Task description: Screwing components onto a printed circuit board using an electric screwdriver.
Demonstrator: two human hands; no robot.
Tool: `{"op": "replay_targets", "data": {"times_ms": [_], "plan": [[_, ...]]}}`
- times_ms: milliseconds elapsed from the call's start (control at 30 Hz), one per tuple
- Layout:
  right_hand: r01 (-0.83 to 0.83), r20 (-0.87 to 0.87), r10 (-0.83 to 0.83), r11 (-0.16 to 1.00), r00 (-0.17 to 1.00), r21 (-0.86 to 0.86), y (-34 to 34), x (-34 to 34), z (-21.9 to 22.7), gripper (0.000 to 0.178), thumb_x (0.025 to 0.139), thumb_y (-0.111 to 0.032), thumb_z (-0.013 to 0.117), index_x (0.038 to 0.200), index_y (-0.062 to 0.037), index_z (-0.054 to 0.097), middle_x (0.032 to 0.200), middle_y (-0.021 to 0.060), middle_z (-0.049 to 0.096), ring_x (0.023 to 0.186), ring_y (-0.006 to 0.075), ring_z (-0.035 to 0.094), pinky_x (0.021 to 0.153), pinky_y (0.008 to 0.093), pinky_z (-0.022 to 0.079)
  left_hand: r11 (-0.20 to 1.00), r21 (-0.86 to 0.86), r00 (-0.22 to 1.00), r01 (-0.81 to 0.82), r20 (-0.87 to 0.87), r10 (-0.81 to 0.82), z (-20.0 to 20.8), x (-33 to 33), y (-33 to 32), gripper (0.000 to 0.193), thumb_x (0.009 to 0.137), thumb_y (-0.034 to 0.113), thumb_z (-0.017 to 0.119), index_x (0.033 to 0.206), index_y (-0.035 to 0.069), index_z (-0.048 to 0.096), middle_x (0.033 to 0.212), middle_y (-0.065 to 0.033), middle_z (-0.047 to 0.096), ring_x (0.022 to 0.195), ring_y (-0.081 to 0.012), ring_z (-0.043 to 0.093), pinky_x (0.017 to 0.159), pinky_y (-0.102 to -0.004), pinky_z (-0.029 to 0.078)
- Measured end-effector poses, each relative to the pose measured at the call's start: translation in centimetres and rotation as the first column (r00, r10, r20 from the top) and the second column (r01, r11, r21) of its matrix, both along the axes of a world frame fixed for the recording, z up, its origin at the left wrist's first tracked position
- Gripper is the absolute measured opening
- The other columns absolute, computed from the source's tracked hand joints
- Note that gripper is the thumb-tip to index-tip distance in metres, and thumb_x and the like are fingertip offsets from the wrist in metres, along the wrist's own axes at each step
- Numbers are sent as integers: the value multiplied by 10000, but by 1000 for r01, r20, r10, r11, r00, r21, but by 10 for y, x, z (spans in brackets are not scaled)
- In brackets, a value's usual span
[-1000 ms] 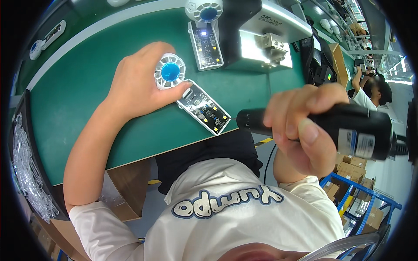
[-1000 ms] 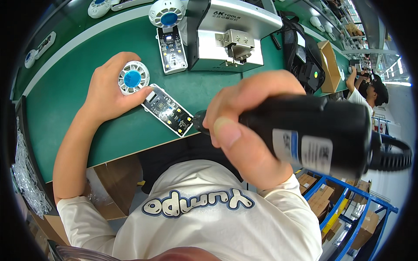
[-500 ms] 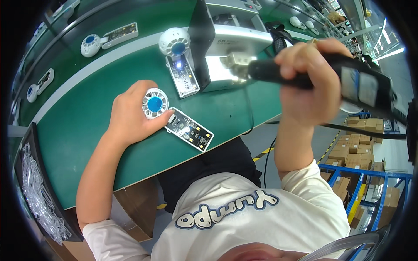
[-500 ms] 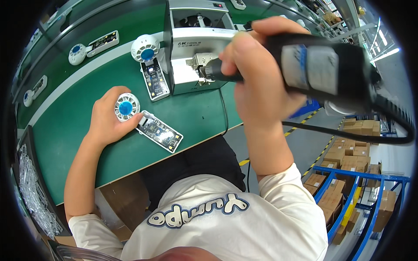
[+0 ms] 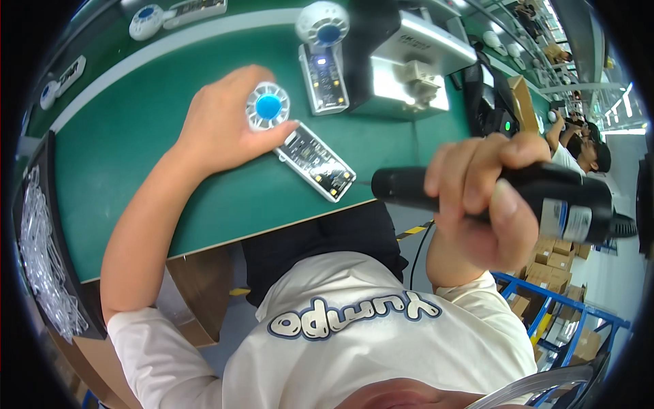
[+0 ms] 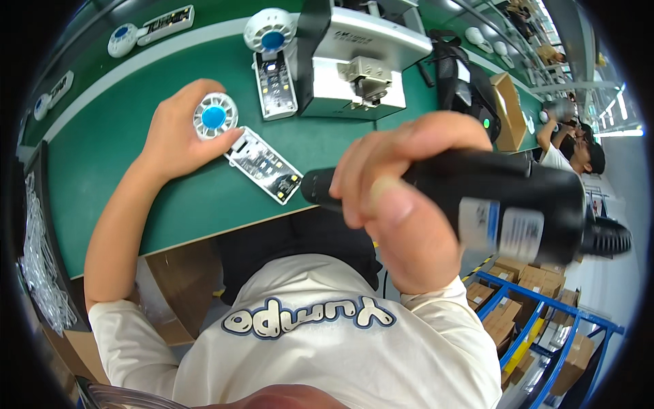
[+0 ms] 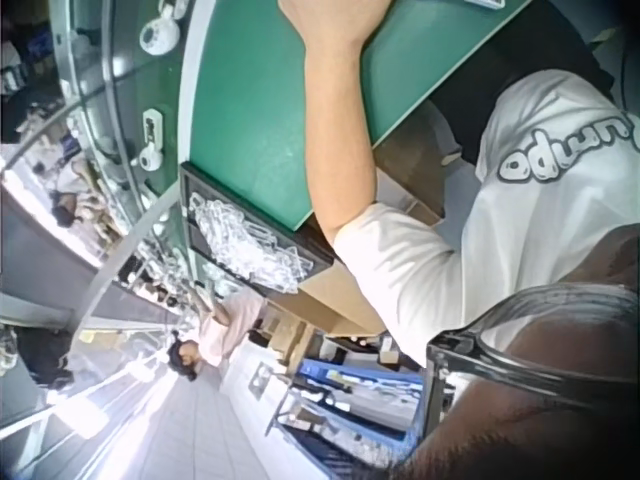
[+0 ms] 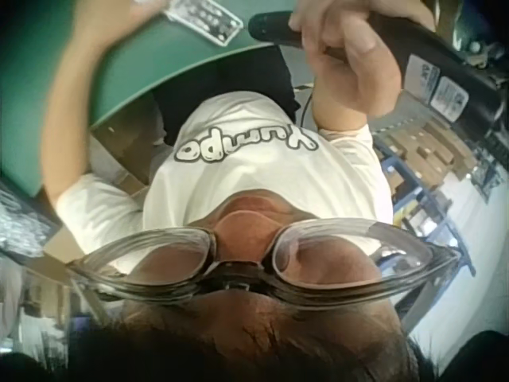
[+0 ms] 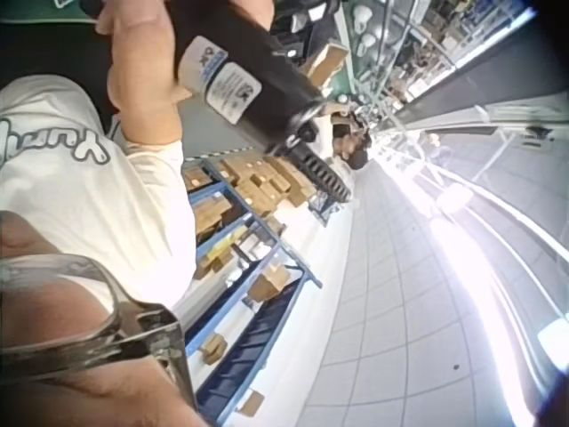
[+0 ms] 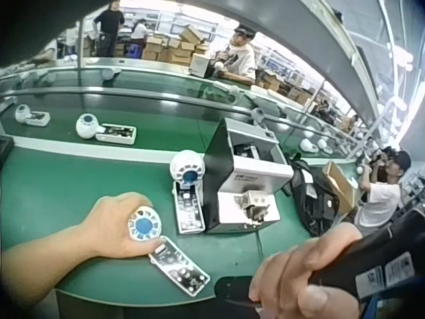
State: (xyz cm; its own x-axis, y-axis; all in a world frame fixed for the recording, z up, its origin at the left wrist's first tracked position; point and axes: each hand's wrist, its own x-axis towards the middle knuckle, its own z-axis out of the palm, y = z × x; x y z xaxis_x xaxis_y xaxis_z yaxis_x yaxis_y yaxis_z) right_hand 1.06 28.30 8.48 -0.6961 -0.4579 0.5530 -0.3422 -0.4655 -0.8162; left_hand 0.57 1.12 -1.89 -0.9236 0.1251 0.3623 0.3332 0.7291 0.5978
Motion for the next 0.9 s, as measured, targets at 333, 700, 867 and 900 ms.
{"op": "replay_targets", "data": {"times_ms": [333, 700, 867, 900], "plan": [[-43, 55, 36, 991, 998, 125, -4, 10, -12, 365, 858, -103, 577, 1202, -31, 479, 751, 56, 562, 550, 163, 534, 625, 357, 472, 1000, -10, 1000, 2, 22, -1, -5, 2, -1, 482, 715, 317, 803, 1057, 38, 609, 944, -125, 663, 829, -292, 668, 733, -358, 527], [3, 8, -4, 996, 1000, 94, -14, 24, -4, 297, 854, -105, 625, 1115, -50, 494, 719, 49, 563, 536, 162, 539, 601, 360, 467, 998, -54, 1000, -25, -17, 24, 11, 5, -5, 511, 693, 327, 817, 1060, 33, 616, 966, -150, 668, 849, -348, 671, 731, -381, 538], [-53, 183, 30, 991, 983, 121, -15, 21, -13, 283, 783, 113, 659, 985, -29, 522, 704, 84, 589, 573, 185, 562, 600, 376, 492, 996, -80, 998, -40, 49, 44, 2, 9, -1, 579, 690, 447, 797, 1034, 18, 616, 956, -178, 661, 819, -397, 658, 719, -446, 536], [-51, 161, 33, 993, 986, 109, -13, 19, -6, 283, 783, 113, 659, 985, -29, 522, 704, 84, 589, 573, 185, 562, 600, 376, 492, 997, -70, 996, -41, 75, 46, 3, 11, 0, 575, 692, 444, 798, 1033, 19, 616, 958, -176, 661, 820, -392, 659, 720, -447, 536]]}}
